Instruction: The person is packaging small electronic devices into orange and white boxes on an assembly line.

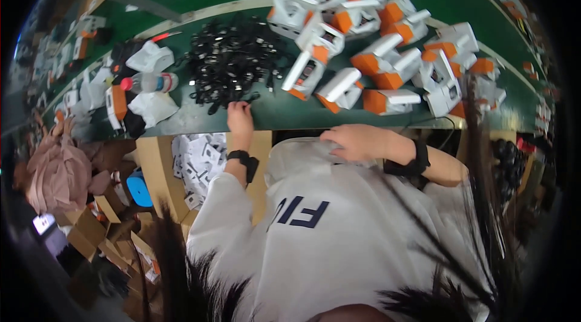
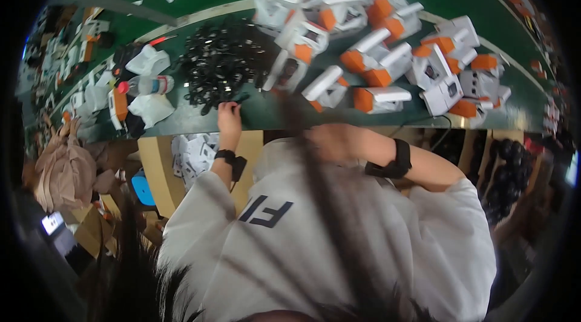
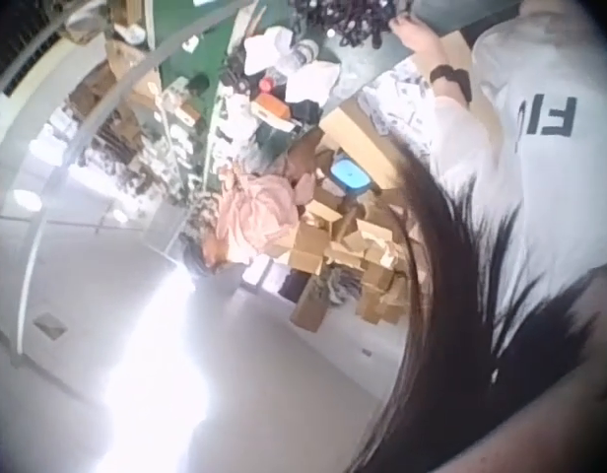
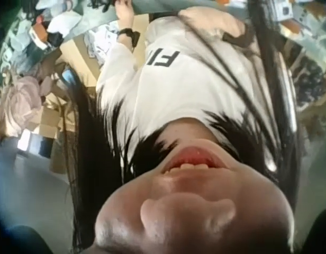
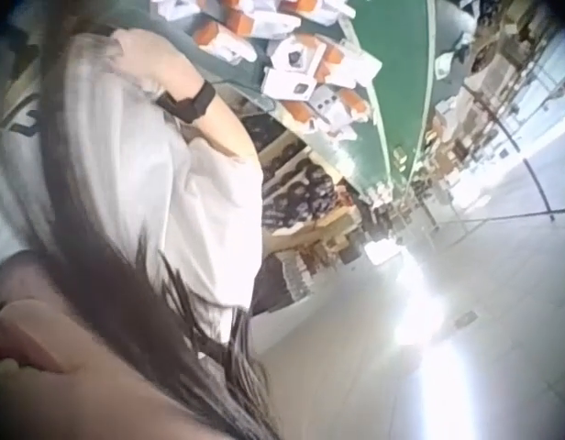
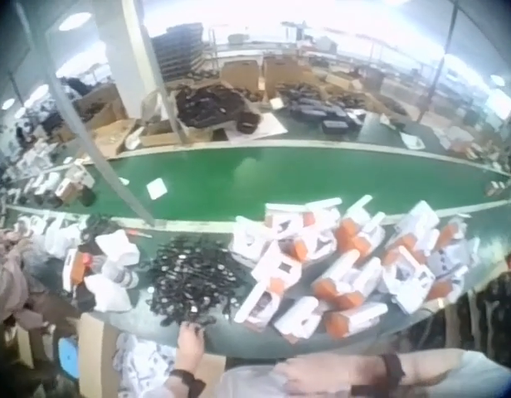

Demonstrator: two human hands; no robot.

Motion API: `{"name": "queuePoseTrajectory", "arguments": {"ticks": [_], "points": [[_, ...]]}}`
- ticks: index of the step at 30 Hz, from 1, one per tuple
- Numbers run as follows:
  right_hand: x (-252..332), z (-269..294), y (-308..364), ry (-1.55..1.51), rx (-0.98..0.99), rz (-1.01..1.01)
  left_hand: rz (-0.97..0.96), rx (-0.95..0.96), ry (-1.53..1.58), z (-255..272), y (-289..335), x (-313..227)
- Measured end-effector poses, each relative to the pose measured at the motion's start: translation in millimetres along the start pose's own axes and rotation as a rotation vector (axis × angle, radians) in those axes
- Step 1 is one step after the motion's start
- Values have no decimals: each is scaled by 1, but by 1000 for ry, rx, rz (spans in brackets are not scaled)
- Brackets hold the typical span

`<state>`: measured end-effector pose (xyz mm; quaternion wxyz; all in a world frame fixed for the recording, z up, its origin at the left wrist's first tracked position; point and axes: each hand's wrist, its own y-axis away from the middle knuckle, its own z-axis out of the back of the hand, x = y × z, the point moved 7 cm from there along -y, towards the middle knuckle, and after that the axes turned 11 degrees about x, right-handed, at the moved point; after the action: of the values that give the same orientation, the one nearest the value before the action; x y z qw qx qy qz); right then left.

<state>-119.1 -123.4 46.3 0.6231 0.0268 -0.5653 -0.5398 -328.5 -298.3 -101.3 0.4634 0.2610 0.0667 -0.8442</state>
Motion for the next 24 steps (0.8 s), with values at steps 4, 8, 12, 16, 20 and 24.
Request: {"name": "queuePoseTrajectory", "arguments": {"ticks": [4, 8, 12, 16, 20, 24], "points": [[-7, 4, 25, -244, -59, -42, -121, -54, 117, 0, -12, 9], [-33, -9, 46, -361, -54, -78, -6, -41, 269, 7, -7, 28], [-58, -28, 55, -577, -202, 5, 201, -141, 711, 31, 20, 9], [-59, -16, 72, -1139, -544, 240, 47, 316, 808, 26, 59, -172], [-86, -26, 84, -1476, -802, 383, -419, 423, 659, -4, 85, -311], [-153, -43, 122, -1256, -1107, 112, -598, 383, 399, -32, 88, -354]]}}
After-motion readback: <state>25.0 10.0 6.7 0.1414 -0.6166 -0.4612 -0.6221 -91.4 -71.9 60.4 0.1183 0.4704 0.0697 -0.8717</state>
